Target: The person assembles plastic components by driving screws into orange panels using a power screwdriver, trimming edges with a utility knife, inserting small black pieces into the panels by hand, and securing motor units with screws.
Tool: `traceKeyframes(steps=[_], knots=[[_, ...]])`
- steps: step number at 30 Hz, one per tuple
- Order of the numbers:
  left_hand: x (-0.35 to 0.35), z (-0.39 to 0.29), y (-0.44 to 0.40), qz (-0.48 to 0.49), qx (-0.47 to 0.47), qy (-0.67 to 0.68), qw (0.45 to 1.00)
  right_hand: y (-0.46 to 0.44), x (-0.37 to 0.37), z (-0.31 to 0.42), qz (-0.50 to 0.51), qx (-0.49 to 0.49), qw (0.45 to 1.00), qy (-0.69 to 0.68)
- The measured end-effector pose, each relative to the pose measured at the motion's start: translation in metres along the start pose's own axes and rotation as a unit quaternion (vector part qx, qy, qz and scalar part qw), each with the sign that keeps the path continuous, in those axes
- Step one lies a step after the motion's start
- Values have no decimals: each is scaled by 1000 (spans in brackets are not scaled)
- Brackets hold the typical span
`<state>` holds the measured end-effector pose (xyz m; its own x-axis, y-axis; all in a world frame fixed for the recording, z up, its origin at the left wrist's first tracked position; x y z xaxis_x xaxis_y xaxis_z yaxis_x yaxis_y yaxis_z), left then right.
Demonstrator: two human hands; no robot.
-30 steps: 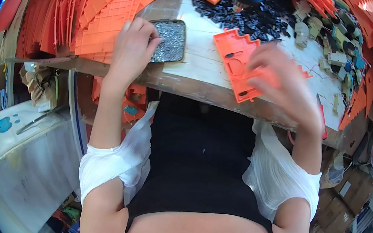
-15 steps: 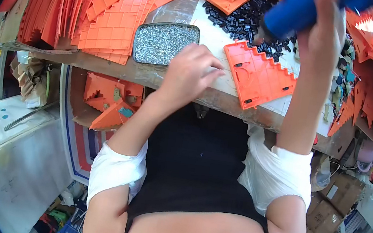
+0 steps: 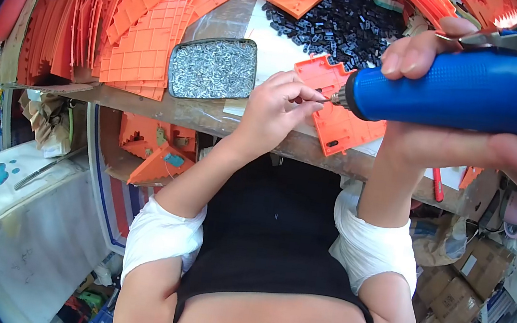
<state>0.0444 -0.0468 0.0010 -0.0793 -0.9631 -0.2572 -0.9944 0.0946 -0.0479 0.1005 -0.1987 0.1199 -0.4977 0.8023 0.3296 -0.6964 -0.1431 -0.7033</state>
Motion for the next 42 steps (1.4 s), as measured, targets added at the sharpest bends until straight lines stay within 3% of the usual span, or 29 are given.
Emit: traceKeyframes(steps=[4, 6, 7, 9, 15, 24, 26, 27, 30, 31, 32, 34, 36, 37, 39, 40, 41, 42], knots=[[-7, -5, 1, 8, 20, 65, 998, 2, 13, 5, 19, -3, 1000, 0], [-18, -18, 3, -56, 156, -130, 977, 9, 20, 9, -101, -7, 993, -65], [-18, -16, 3, -59, 157, -129, 977, 11, 17, 3, -99, -7, 993, -65], [-9, -12, 6, -34, 221, -265, 938, 16, 3, -12, -104, -40, 990, 91], [-6, -10, 3, -34, 264, -350, 898, 23, -5, -28, -107, -27, 991, 78], [-4, -12, -1, -17, 261, -344, 902, 31, -2, -46, -135, 18, 983, -123], [-4, -13, -1, -11, 264, -348, 899, 18, -2, -46, 2, 7, 996, -88], [-4, -14, -1, -6, 267, -350, 898, 8, 6, -44, 21, -6, 983, -185], [-6, -15, -2, 23, 260, -347, 901, -3, -10, -52, 111, -5, 982, -152], [-10, -15, -2, 19, 261, -348, 900, -4, 6, -42, 20, -7, 983, -183], [-15, -15, -2, 27, 241, -304, 921, -4, -9, -48, 140, 9, 980, -140], [-28, -16, 1, 33, 217, -258, 941, -5, 15, -28, 17, -31, 985, -171], [-62, -21, 1, -49, 176, -270, 945, -8, 0, -35, 68, -3, 987, -146], [-74, -23, 0, -57, 167, -290, 941, -9, -2, -38, 120, 26, 985, -118], [-93, -22, 0, -57, 127, -330, 934, -6, -6, -38, 108, 34, 987, -110], [-101, -15, 1, -51, 81, -369, 925, -9, 6, -37, 90, 45, 990, -103], [-105, -7, 4, -40, 69, -389, 918, -4, 13, -30, -37, 26, 986, -162], [-106, -1, 3, -43, 65, -388, 919, -3, 13, -29, -35, 30, 986, -163]])
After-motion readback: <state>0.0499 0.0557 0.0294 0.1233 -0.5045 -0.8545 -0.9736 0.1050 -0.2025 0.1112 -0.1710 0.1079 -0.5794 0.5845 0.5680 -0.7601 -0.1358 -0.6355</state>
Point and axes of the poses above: each hand's wrist, its own y-axis away from the middle knuckle, its own x-axis out of the palm, z = x × y, the point moved 5 cm from there along -y, towards the middle knuckle, and after that the axes turned 8 degrees about -x, right-handed, at the moved point
